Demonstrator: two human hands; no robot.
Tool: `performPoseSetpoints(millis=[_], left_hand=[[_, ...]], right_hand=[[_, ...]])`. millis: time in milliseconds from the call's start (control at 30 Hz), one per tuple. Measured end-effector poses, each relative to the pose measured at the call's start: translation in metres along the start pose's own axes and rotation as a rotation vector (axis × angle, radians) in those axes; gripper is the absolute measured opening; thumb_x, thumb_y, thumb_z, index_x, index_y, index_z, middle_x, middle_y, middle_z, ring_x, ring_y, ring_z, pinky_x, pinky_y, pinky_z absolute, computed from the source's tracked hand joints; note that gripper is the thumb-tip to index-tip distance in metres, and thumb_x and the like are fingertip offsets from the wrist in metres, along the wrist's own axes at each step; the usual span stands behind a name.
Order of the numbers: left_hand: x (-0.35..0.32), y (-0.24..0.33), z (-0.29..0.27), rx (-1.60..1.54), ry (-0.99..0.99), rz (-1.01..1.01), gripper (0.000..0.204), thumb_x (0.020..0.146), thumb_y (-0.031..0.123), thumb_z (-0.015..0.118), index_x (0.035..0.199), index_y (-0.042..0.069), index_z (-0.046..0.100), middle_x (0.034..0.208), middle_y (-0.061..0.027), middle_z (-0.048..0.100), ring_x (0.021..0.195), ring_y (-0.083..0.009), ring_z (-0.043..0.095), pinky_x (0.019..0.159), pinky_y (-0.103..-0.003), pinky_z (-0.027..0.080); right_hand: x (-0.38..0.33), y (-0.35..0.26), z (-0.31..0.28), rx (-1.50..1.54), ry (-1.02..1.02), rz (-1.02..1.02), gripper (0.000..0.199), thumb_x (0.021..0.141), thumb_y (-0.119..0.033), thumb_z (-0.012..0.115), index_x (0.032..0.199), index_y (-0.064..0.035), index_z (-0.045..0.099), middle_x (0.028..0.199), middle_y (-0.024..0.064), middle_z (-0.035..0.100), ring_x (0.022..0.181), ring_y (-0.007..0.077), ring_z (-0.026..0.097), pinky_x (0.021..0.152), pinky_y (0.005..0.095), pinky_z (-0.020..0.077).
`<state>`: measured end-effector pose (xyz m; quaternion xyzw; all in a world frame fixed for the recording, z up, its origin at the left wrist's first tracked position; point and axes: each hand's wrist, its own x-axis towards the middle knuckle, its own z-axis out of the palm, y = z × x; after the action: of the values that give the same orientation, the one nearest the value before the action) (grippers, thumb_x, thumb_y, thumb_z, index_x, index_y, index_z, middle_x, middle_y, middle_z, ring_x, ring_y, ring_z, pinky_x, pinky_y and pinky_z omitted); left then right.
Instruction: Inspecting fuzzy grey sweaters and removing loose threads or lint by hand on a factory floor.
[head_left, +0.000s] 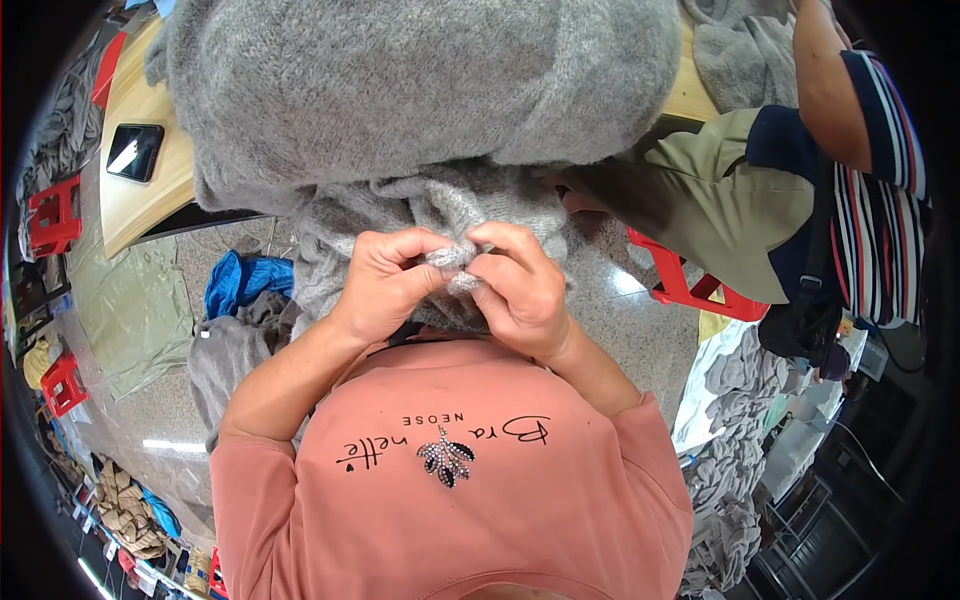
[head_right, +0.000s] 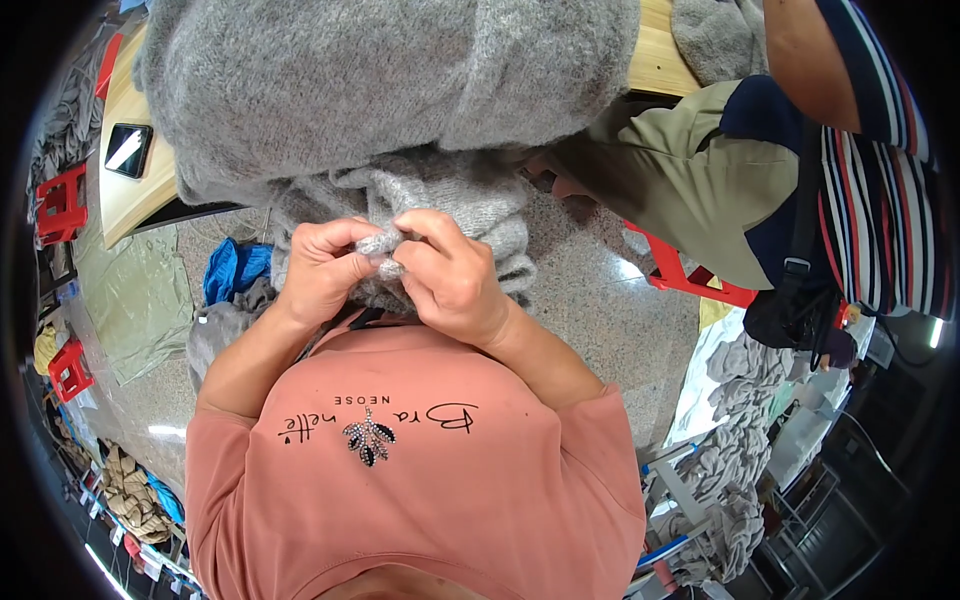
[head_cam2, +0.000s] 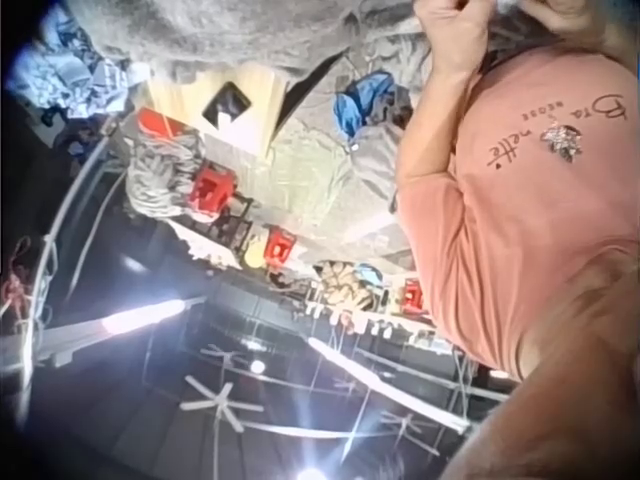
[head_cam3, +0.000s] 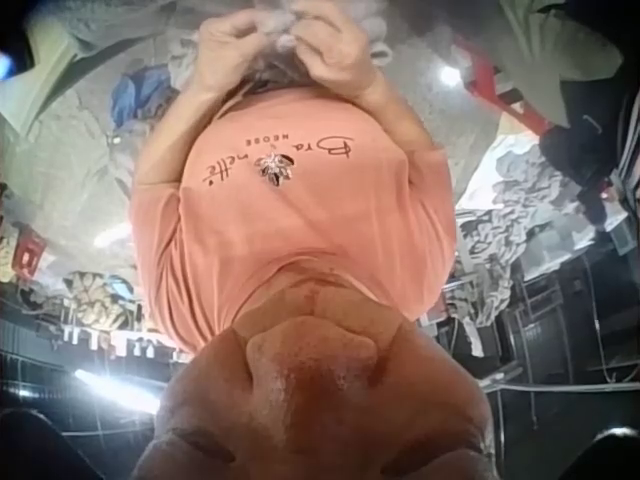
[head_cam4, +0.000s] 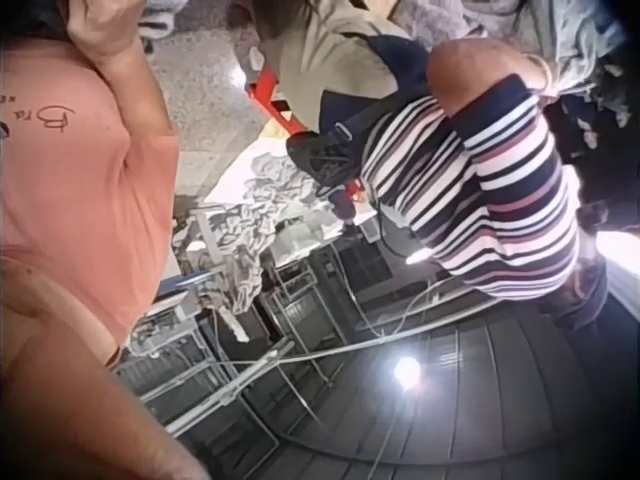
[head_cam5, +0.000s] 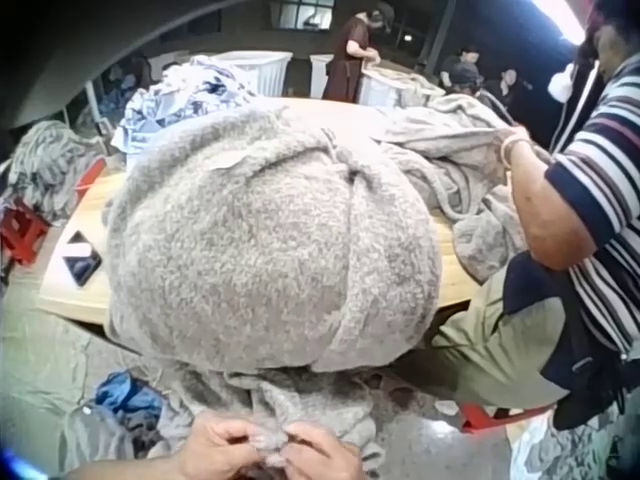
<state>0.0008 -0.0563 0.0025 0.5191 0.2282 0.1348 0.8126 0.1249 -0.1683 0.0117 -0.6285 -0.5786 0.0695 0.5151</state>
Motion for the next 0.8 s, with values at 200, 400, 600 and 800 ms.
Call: performPoseSetpoints(millis=[200, 400, 600, 800], left_hand=[[-0.003, 0.007, 0.004, 0.054, 0.074, 0.012, 0.008, 0.077, -0.001, 0.061, 0.085, -0.001, 0.063, 0.076, 0.0001, 0.06, 0.069, -0.0045, 0.051, 0.06, -0.019, 0.042], [0.002, 0.003, -0.002, -0.074, -0.014, -0.074, 0.003, 0.08, 0.002, 0.06, 0.082, 0.0, 0.06, 0.074, 0.0008, 0.059, 0.068, -0.0035, 0.049, 0.059, -0.019, 0.041], [0.002, 0.0, -0.001, -0.189, 0.01, -0.196, 0.005, 0.081, 0.005, 0.059, 0.079, 0.0, 0.06, 0.073, 0.0007, 0.058, 0.066, -0.0035, 0.048, 0.057, -0.019, 0.039], [0.0, -0.002, 0.0, -0.162, 0.055, -0.161, 0.006, 0.081, 0.004, 0.059, 0.078, 0.0, 0.061, 0.073, 0.0004, 0.059, 0.063, -0.0035, 0.048, 0.056, -0.018, 0.039]], right_hand=[[0.001, 0.001, 0.004, -0.046, -0.042, 0.0, 0.02, 0.059, 0.006, 0.059, 0.078, 0.0016, 0.055, 0.09, 0.0141, 0.056, 0.066, 0.0256, 0.059, 0.052, 0.0293, 0.0479], [-0.006, 0.006, 0.009, -0.219, 0.059, -0.234, 0.022, 0.059, 0.003, 0.059, 0.08, 0.0029, 0.053, 0.085, 0.0141, 0.055, 0.059, 0.0218, 0.057, 0.047, 0.0287, 0.0469], [-0.017, 0.011, 0.008, -0.236, 0.017, -0.266, 0.023, 0.062, 0.001, 0.057, 0.085, 0.003, 0.052, 0.081, 0.0155, 0.054, 0.059, 0.0239, 0.055, 0.048, 0.03, 0.0458], [-0.012, 0.011, 0.009, -0.236, 0.037, -0.323, 0.027, 0.059, 0.002, 0.056, 0.086, 0.0034, 0.052, 0.078, 0.0144, 0.055, 0.055, 0.0224, 0.054, 0.045, 0.03, 0.0443]])
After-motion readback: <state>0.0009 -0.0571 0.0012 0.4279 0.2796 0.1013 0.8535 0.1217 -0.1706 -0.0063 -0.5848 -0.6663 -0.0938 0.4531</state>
